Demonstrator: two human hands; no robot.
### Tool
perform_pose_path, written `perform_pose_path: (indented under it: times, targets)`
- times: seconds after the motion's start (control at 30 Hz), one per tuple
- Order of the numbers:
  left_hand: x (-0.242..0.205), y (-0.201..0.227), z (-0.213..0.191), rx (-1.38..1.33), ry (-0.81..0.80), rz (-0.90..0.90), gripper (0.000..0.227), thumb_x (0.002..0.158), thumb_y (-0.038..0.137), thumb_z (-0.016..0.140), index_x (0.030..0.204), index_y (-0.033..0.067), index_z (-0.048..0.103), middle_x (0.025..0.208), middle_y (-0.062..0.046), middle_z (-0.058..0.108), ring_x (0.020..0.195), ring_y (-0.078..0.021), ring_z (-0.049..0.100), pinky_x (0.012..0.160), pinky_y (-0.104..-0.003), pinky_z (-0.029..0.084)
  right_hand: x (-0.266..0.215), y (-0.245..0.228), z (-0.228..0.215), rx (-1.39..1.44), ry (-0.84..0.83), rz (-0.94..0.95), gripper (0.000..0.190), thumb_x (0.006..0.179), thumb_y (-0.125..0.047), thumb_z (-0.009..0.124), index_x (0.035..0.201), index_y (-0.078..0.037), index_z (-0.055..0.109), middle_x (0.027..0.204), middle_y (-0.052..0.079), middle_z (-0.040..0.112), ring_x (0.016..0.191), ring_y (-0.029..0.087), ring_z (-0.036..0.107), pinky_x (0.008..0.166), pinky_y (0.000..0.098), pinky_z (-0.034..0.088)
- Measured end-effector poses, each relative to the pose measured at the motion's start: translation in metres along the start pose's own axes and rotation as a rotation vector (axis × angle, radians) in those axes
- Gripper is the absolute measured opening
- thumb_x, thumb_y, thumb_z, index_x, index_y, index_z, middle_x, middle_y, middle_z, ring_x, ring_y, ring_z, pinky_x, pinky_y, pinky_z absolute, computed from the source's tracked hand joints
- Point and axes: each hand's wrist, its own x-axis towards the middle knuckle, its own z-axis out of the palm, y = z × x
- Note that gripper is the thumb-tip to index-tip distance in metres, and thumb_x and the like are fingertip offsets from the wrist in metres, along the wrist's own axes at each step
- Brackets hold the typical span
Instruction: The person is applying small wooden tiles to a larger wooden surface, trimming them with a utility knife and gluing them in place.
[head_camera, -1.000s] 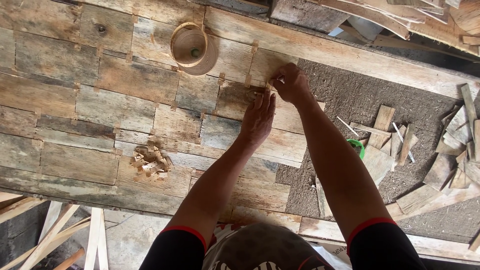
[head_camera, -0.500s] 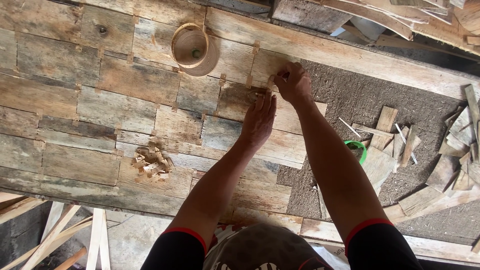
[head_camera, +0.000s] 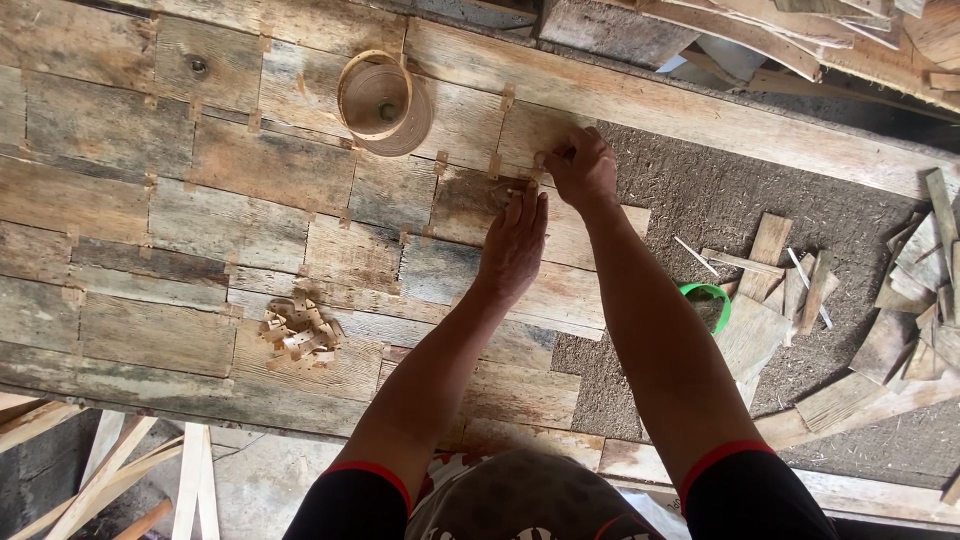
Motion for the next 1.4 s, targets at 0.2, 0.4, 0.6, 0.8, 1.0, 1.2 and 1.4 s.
perform_pose_path:
  times: [0.2, 0.4, 0.6, 0.8, 1.0, 1.2, 1.4]
  targets:
    - [-0.004, 0.0, -0.002, -0.018, 0.022, 0.007, 0.069, 0.101, 0.037, 0.06, 0.149, -0.0081, 0.042, 0.158, -0.029, 0.036, 0.139, -0.0398, 0.044, 0.117, -0.044, 0.04, -0.012, -0.01, 0.001, -0.09, 0.132, -0.152, 0.046, 0.074, -0.044, 0.093, 0.086, -0.008, 0.067, 0.088, 0.007, 0.063, 0.078, 0.021, 0.059, 0.064, 0.0373, 0.058]
    - [-0.003, -0.001, -0.002, -0.058, -0.007, 0.007, 0.074, 0.101, 0.04, 0.062, 0.151, -0.0088, 0.04, 0.159, -0.03, 0.035, 0.14, -0.041, 0.042, 0.119, -0.044, 0.038, -0.005, 0.01, 0.004, -0.019, -0.015, -0.031, 0.042, 0.095, -0.051, 0.082, 0.092, -0.012, 0.066, 0.094, 0.004, 0.063, 0.083, 0.021, 0.06, 0.072, 0.0405, 0.055]
    - [-0.009, -0.004, -0.015, -0.133, 0.009, 0.002, 0.072, 0.096, 0.037, 0.064, 0.147, -0.0079, 0.042, 0.157, -0.029, 0.036, 0.143, -0.0399, 0.04, 0.121, -0.042, 0.036, -0.018, 0.004, 0.005, -0.144, 0.189, -0.338, 0.054, 0.082, -0.052, 0.089, 0.092, -0.009, 0.06, 0.092, 0.009, 0.054, 0.087, 0.026, 0.054, 0.076, 0.0447, 0.053]
    - [-0.021, -0.012, -0.014, -0.455, 0.216, -0.047, 0.049, 0.095, 0.007, 0.058, 0.142, -0.0016, 0.049, 0.154, -0.022, 0.046, 0.143, -0.0372, 0.048, 0.12, -0.042, 0.043, -0.025, 0.016, 0.017, -0.232, 0.228, -0.399, 0.05, 0.094, -0.048, 0.084, 0.108, -0.011, 0.054, 0.103, 0.009, 0.052, 0.095, 0.027, 0.053, 0.084, 0.0458, 0.052]
    - [-0.027, -0.015, -0.023, -0.717, 0.287, -0.112, 0.052, 0.093, -0.003, 0.052, 0.144, 0.0008, 0.046, 0.152, -0.023, 0.05, 0.143, -0.0386, 0.051, 0.119, -0.043, 0.047, -0.037, 0.004, 0.008, -0.237, 0.216, -0.414, 0.056, 0.092, -0.045, 0.084, 0.118, -0.008, 0.051, 0.11, 0.016, 0.049, 0.102, 0.032, 0.051, 0.086, 0.0493, 0.048]
    - [-0.071, -0.013, -0.009, -0.708, 0.472, -0.144, 0.05, 0.105, 0.01, 0.057, 0.151, 0.0, 0.04, 0.157, -0.023, 0.046, 0.144, -0.0378, 0.052, 0.12, -0.044, 0.049, -0.041, -0.003, -0.001, -0.295, 0.171, -0.412, 0.065, 0.082, -0.048, 0.088, 0.116, -0.006, 0.052, 0.114, 0.018, 0.047, 0.108, 0.034, 0.048, 0.092, 0.0498, 0.046]
    - [-0.18, -0.019, -0.025, -0.61, 0.497, -0.24, 0.062, 0.104, 0.034, 0.065, 0.152, 0.0038, 0.041, 0.161, -0.024, 0.042, 0.149, -0.0388, 0.045, 0.124, -0.048, 0.044, -0.044, -0.017, -0.021, -0.19, -0.059, -0.293, 0.061, 0.078, -0.043, 0.088, 0.118, -0.008, 0.057, 0.115, 0.013, 0.049, 0.11, 0.03, 0.05, 0.1, 0.0462, 0.048]
